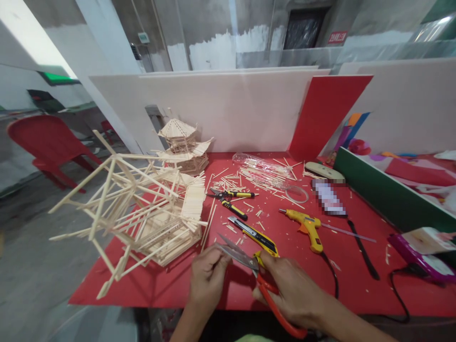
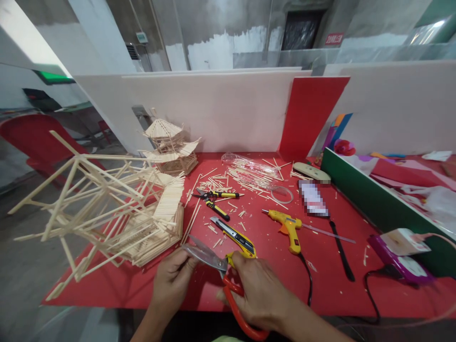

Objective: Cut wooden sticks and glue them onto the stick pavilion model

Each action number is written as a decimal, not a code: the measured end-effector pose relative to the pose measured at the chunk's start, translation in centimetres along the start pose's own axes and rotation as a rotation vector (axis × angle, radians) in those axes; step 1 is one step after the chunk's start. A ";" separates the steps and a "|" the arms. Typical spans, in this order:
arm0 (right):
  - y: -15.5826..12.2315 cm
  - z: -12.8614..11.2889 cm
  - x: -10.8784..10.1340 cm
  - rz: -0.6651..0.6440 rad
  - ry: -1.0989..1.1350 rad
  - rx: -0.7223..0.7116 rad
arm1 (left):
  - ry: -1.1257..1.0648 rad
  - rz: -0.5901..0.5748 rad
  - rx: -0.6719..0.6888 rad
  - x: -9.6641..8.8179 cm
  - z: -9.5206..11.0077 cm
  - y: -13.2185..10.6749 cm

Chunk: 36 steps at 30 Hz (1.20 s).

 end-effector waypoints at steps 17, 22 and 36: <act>0.1 0.2 -2.0 0.095 -0.117 -0.086 | -0.208 -0.082 -0.139 0.8 -2.5 -0.6; 0.0 0.3 -1.8 0.105 -0.105 -0.090 | -0.191 -0.049 -0.118 0.6 -2.5 -0.6; -0.2 0.6 -1.1 0.042 -0.031 -0.086 | -0.164 -0.067 -0.082 0.9 -1.5 -0.5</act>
Point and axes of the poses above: each hand's wrist, its own y-axis towards the middle knuckle, its own x-axis out of the palm, z = x × y, the point moved 9 cm from there along y, towards the middle knuckle, and after that the axes turned 4 degrees about x, right-handed, at the moved point
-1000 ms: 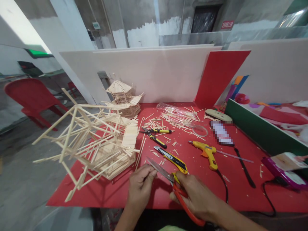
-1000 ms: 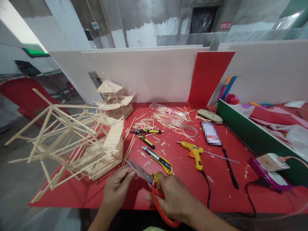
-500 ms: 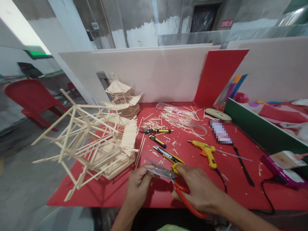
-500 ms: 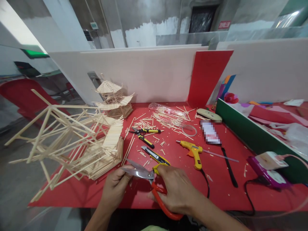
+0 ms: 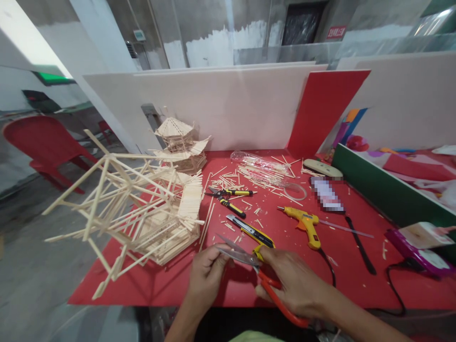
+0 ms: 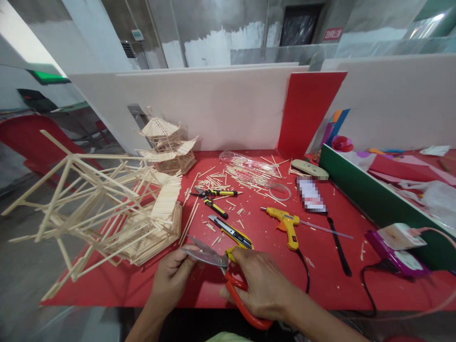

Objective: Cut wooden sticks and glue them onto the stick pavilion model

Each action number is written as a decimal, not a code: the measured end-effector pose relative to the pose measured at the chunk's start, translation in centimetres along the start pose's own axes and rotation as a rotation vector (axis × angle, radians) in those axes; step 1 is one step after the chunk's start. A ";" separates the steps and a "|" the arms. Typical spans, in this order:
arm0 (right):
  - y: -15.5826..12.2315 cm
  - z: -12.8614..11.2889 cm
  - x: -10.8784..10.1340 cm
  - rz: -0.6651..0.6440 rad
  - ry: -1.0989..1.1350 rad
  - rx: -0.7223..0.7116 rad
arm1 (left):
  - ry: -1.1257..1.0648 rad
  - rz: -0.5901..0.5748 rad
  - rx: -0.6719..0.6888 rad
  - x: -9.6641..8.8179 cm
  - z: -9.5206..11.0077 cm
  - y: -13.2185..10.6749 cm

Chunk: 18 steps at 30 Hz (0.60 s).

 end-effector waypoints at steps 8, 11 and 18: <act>0.1 0.0 0.0 -0.009 -0.020 0.022 | 0.103 0.038 0.068 -0.4 0.7 0.1; 0.1 -0.2 -0.1 0.002 -0.015 0.007 | 0.119 0.054 0.100 -0.4 1.1 0.2; -0.1 -0.1 0.5 -0.029 0.004 0.050 | 0.179 0.057 0.122 -0.1 1.4 0.1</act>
Point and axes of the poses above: each hand's wrist, its own y-axis towards the middle knuckle, its own x-axis out of the palm, z = x × y, the point moved 9 cm from there along y, towards the middle knuckle, and after that the axes turned 4 degrees about x, right-handed, at the moved point
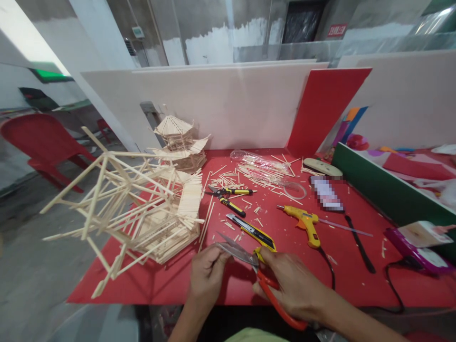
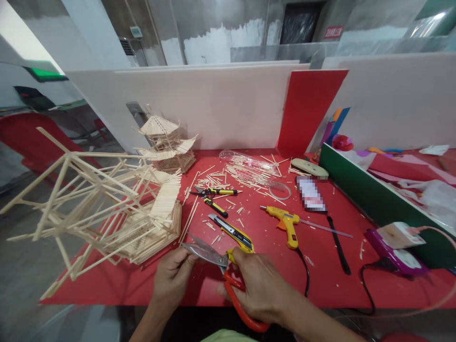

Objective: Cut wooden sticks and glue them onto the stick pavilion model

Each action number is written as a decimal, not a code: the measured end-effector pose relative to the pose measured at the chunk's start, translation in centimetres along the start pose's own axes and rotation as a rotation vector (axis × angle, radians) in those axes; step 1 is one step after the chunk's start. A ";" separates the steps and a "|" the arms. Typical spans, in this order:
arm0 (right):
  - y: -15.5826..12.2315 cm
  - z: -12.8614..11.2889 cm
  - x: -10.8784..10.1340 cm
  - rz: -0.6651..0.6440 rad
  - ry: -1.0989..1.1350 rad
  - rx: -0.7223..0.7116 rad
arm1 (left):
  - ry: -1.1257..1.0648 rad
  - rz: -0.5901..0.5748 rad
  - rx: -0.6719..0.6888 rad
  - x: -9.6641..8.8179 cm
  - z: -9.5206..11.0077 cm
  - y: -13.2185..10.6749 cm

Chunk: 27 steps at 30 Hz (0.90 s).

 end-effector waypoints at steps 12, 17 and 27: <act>0.1 -0.2 -0.3 0.028 -0.026 -0.037 | -0.123 -0.018 -0.094 0.3 -0.9 -0.3; 0.1 -0.2 -0.3 0.023 -0.042 -0.036 | -0.192 -0.036 -0.176 0.6 -2.0 -0.7; 0.0 0.0 -0.5 0.033 -0.071 -0.070 | -0.256 -0.092 -0.204 1.1 -2.6 -0.9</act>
Point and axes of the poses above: each hand's wrist, its own y-axis towards the middle knuckle, its own x-axis out of the palm, z = x × y, the point moved 9 cm from there along y, towards the middle knuckle, and after that the axes turned 4 degrees about x, right-handed, at the moved point
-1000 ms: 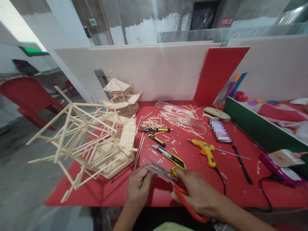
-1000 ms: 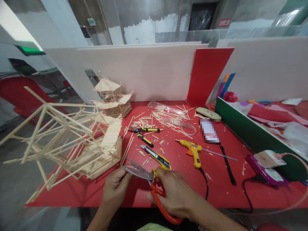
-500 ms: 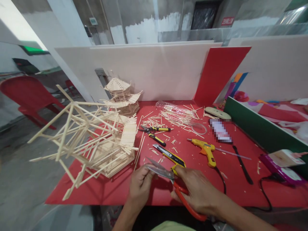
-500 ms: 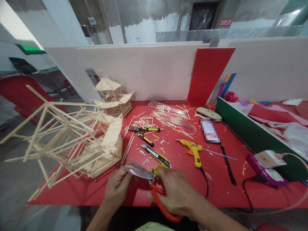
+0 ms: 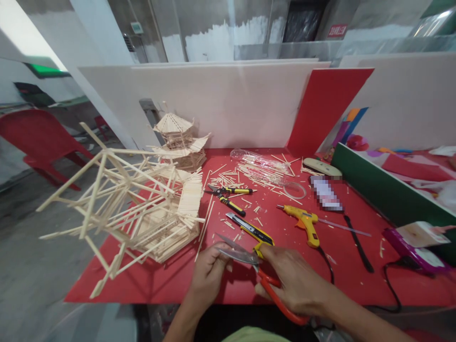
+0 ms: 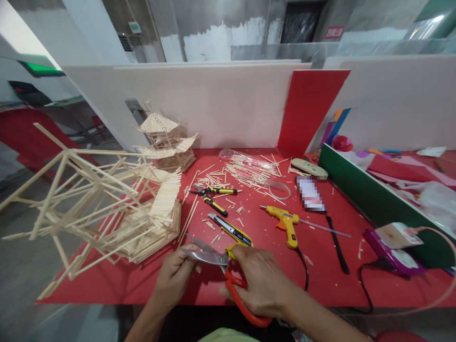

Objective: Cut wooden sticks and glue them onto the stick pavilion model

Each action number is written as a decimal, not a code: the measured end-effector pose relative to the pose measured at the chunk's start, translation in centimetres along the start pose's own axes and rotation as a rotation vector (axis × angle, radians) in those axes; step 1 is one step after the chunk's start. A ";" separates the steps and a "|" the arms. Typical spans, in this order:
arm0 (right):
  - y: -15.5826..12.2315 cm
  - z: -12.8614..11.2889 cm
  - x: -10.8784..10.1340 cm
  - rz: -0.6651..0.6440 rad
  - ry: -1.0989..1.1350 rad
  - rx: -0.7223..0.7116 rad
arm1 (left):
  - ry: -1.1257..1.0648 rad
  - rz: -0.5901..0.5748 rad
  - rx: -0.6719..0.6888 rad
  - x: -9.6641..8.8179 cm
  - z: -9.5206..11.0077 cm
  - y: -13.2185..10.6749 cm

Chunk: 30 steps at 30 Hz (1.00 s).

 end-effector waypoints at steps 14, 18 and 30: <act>-0.1 0.2 0.1 -0.026 -0.051 0.020 | -0.056 -0.058 -0.075 0.3 -1.1 -0.2; 0.0 0.1 0.1 -0.004 -0.064 -0.008 | -0.077 -0.080 -0.068 0.4 -0.8 -0.1; 0.2 0.6 0.1 0.010 -0.056 0.155 | -0.209 -0.012 -0.206 0.2 -1.4 -0.3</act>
Point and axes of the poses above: each hand's wrist, its own y-axis towards the middle knuckle, its own x-axis out of the palm, z = x × y, the point moved 9 cm from there along y, towards the middle knuckle, and after that the axes turned 4 degrees about x, right-handed, at the moved point
